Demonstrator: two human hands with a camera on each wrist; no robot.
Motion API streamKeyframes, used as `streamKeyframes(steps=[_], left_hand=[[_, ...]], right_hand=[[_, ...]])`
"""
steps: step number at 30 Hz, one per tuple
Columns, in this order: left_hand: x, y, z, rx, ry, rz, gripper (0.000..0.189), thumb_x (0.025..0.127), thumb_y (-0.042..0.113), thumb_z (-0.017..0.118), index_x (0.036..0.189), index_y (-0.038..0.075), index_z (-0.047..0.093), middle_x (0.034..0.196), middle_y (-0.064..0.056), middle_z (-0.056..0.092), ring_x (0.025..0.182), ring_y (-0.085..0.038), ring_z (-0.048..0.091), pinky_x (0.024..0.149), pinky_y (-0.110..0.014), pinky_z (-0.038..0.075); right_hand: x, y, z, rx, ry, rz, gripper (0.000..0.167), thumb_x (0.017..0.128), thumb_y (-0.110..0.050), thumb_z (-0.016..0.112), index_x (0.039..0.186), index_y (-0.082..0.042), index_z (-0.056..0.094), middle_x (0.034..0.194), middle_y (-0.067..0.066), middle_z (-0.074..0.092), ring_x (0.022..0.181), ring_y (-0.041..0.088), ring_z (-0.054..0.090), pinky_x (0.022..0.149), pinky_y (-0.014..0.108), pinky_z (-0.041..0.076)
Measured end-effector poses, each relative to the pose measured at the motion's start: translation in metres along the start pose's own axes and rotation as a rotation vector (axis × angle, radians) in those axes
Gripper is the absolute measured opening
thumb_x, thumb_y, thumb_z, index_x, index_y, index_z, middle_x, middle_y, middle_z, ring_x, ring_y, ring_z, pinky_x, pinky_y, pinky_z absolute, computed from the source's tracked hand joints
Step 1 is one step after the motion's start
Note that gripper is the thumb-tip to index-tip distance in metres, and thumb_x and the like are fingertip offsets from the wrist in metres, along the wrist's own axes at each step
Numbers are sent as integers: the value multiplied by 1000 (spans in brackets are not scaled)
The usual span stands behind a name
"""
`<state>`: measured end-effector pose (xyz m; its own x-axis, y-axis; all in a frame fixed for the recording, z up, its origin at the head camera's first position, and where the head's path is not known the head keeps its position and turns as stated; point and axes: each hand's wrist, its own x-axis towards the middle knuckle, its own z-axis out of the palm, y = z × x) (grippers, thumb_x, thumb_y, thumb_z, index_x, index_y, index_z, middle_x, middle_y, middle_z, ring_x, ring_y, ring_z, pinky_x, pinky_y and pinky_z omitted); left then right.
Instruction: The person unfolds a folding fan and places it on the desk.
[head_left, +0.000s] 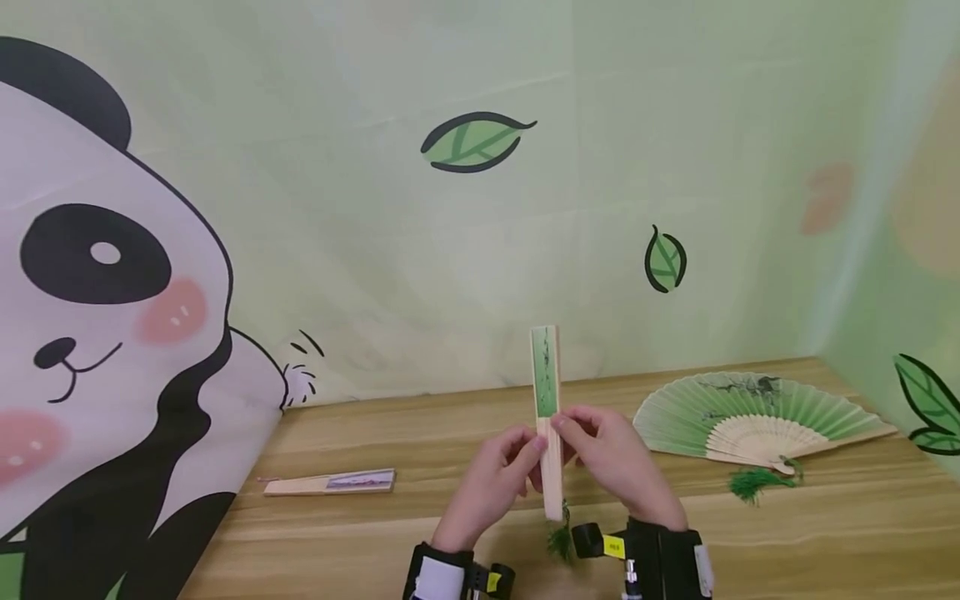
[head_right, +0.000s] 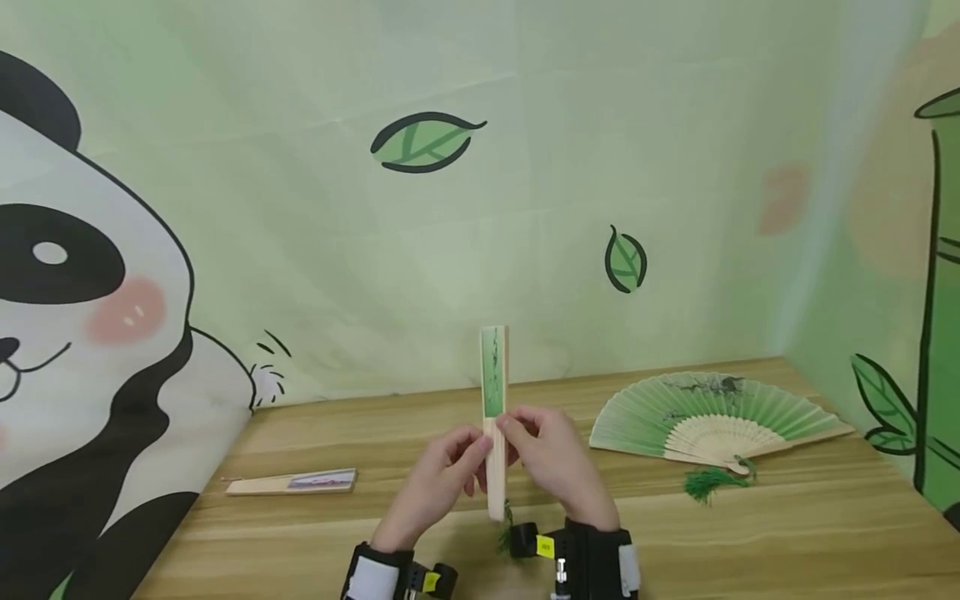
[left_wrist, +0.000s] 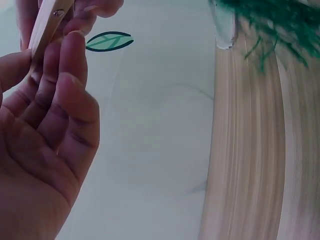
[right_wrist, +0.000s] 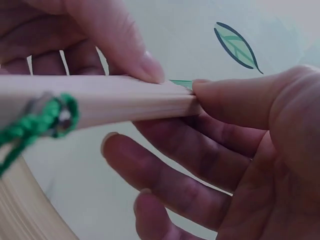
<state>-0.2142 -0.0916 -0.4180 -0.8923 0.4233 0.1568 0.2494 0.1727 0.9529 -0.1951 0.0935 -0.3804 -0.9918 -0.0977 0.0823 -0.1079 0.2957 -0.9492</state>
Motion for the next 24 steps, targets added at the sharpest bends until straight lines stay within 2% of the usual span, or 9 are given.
streamKeyframes(steps=[6, 8, 10, 12, 15, 17, 19, 24], left_hand=[[2, 0, 5, 42, 24, 35, 27, 111, 23, 53, 98, 3, 66, 73, -2, 63, 67, -14, 59, 56, -21, 42], [2, -1, 6, 41, 25, 36, 27, 111, 22, 52, 98, 2, 66, 73, -2, 63, 67, -14, 59, 55, -20, 42], [3, -2, 6, 36, 27, 36, 27, 111, 22, 52, 99, 2, 66, 74, -4, 64, 68, -20, 61, 55, -21, 42], [3, -2, 7, 32, 28, 39, 28, 111, 22, 51, 99, 2, 66, 75, -10, 65, 68, -20, 62, 55, -21, 43], [3, -2, 7, 26, 32, 42, 28, 111, 22, 51, 100, 1, 66, 75, -11, 65, 68, -20, 61, 55, -20, 43], [3, -1, 6, 29, 38, 45, 28, 111, 22, 51, 101, 1, 66, 74, -9, 65, 67, -18, 61, 55, -20, 43], [3, -1, 6, 35, 45, 49, 28, 111, 22, 51, 101, 1, 67, 74, -3, 64, 68, -22, 62, 54, -20, 43], [3, -1, 6, 51, 63, 49, 28, 111, 23, 52, 102, 2, 67, 75, -2, 64, 69, -22, 63, 54, -21, 43]], right_hand=[[-1, -1, -2, 0, 39, 14, 24, 106, -20, 62, 113, -1, 76, 85, 6, 72, 79, 21, 66, 74, 35, 52], [-1, -2, -2, 9, 40, 18, 24, 106, -19, 61, 114, -1, 75, 85, 7, 72, 79, 21, 66, 73, 35, 53], [-1, -3, -3, 15, 41, 17, 24, 106, -18, 61, 114, 0, 75, 84, 7, 71, 78, 21, 66, 72, 34, 53], [-1, -4, -2, 12, 48, 9, 24, 106, -17, 61, 113, 1, 75, 83, 7, 71, 77, 21, 66, 71, 34, 54], [-2, -5, -1, 11, 63, 2, 23, 106, -16, 61, 112, 1, 76, 83, 7, 71, 76, 21, 65, 70, 33, 53], [-2, -6, 0, 13, 73, 3, 23, 106, -16, 62, 113, 1, 75, 83, 7, 71, 76, 21, 65, 70, 33, 53], [-2, -7, 1, 18, 80, 7, 23, 106, -16, 62, 114, 1, 75, 84, 8, 71, 76, 21, 65, 69, 31, 53], [-2, -7, 1, 19, 95, 15, 24, 106, -17, 62, 117, 1, 75, 84, 8, 71, 76, 21, 65, 68, 30, 53]])
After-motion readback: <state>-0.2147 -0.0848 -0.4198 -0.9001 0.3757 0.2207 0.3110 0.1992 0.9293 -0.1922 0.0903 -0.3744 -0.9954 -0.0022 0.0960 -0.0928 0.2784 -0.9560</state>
